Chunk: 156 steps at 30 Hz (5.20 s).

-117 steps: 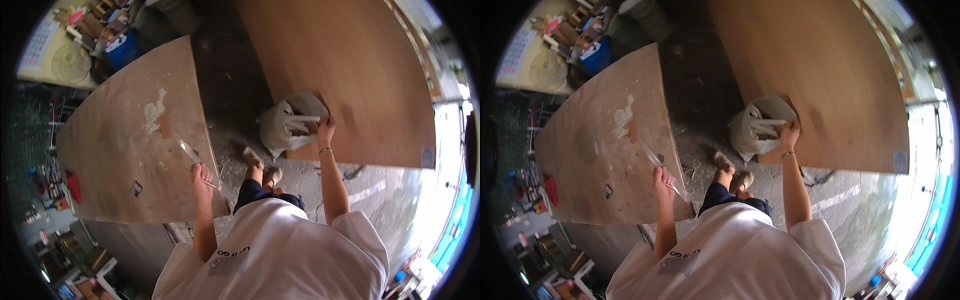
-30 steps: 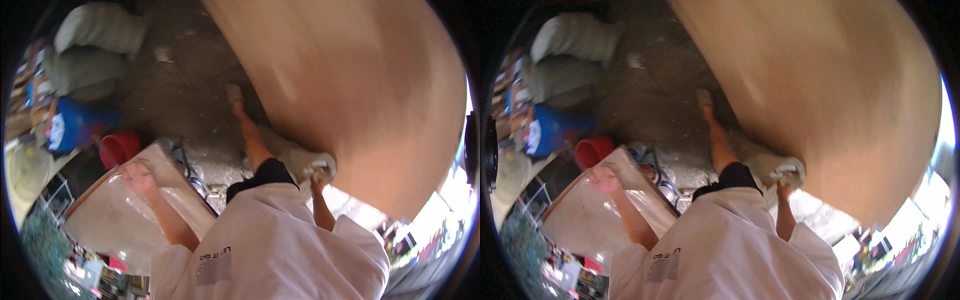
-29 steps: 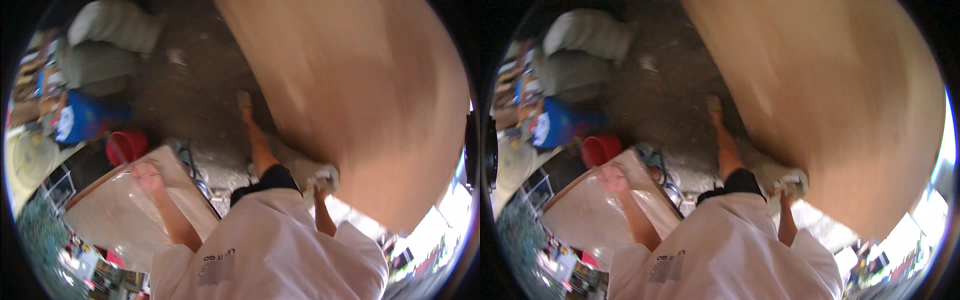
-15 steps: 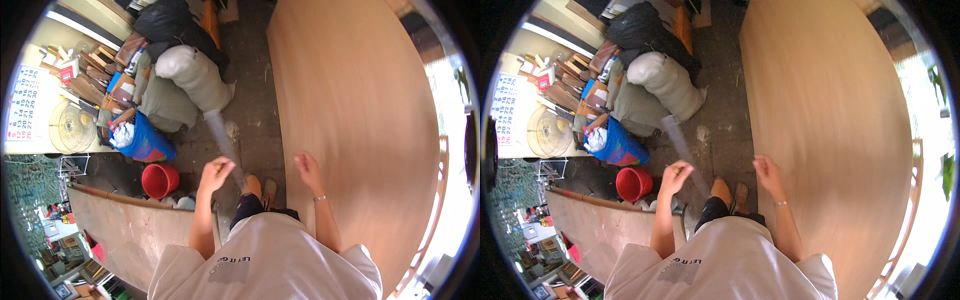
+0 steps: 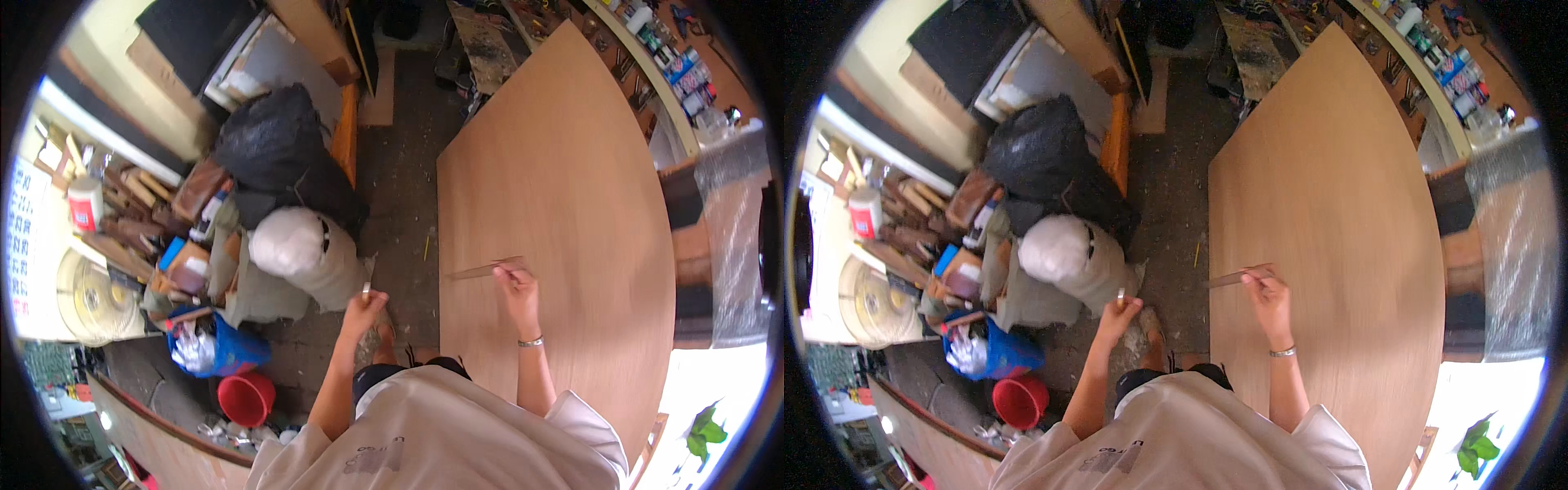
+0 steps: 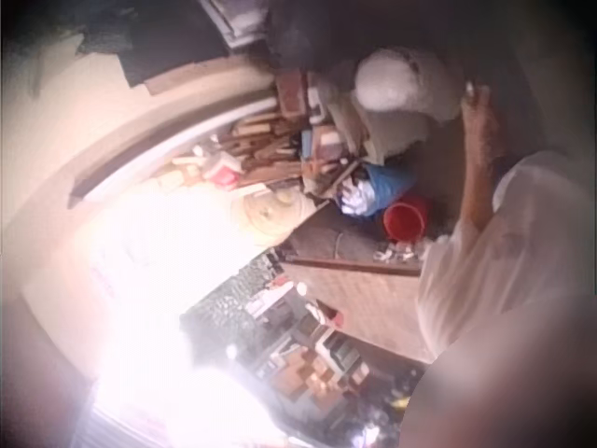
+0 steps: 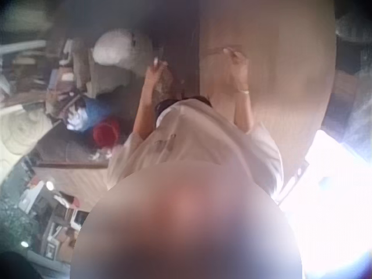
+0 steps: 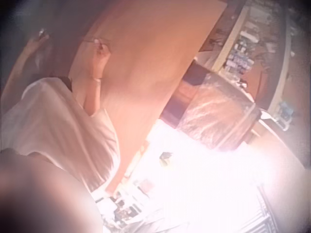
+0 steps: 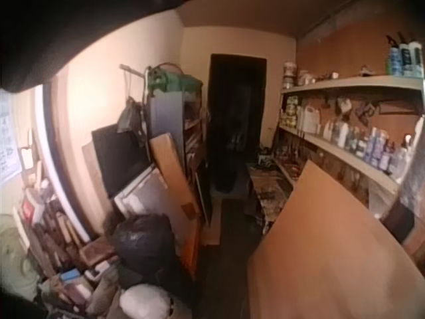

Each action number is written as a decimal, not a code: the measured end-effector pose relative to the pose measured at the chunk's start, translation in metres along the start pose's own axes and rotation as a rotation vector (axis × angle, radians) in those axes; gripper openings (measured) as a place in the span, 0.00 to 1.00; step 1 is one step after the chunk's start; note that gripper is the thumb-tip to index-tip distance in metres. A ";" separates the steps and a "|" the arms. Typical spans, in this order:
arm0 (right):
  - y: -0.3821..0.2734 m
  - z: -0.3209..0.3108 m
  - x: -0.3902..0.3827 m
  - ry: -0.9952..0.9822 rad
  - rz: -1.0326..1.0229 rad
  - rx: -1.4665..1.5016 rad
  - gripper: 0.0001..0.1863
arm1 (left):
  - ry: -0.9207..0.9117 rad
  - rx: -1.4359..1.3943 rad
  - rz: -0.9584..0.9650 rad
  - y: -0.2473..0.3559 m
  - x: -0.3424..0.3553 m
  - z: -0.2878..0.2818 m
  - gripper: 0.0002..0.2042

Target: The person folds a light green cloth and a red cloth on a wooden table, then walks to a small shop area to pick up a plastic bag. The person places the folded red cloth into the plastic bag and ties it shut.

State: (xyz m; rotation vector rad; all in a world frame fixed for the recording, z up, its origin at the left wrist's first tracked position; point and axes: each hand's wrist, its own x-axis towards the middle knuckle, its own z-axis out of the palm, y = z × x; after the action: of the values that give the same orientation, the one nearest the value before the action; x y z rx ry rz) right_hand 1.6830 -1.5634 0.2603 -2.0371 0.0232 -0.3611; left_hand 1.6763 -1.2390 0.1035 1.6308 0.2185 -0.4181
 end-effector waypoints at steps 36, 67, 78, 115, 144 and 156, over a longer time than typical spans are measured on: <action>0.184 -0.037 1.201 0.787 -0.258 0.059 0.10 | 0.111 -1.144 -0.233 0.461 1.066 0.036 0.16; 0.599 -0.300 1.767 0.602 0.445 -1.154 0.22 | -0.130 -1.105 -0.257 0.796 1.540 0.213 0.12; 0.423 0.020 1.630 -0.391 0.068 -0.406 0.24 | -0.126 -0.301 -0.116 0.845 1.546 0.303 0.18; 0.472 -0.136 1.577 0.899 0.085 -0.150 0.11 | -0.282 -0.091 -0.530 0.691 1.469 0.221 0.13; 0.385 -0.263 0.914 2.350 0.609 -0.910 0.16 | -0.861 0.055 -0.619 0.498 1.258 0.141 0.13; 0.440 -0.350 0.812 1.908 1.315 -0.954 0.16 | -0.652 0.234 -0.422 0.528 1.273 0.147 0.10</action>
State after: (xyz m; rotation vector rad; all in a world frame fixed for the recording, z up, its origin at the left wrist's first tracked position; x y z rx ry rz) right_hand 2.4265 -2.2133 0.2283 -1.1118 2.8084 -1.3271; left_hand 3.0208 -1.5753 0.0770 1.5816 0.0146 -1.3080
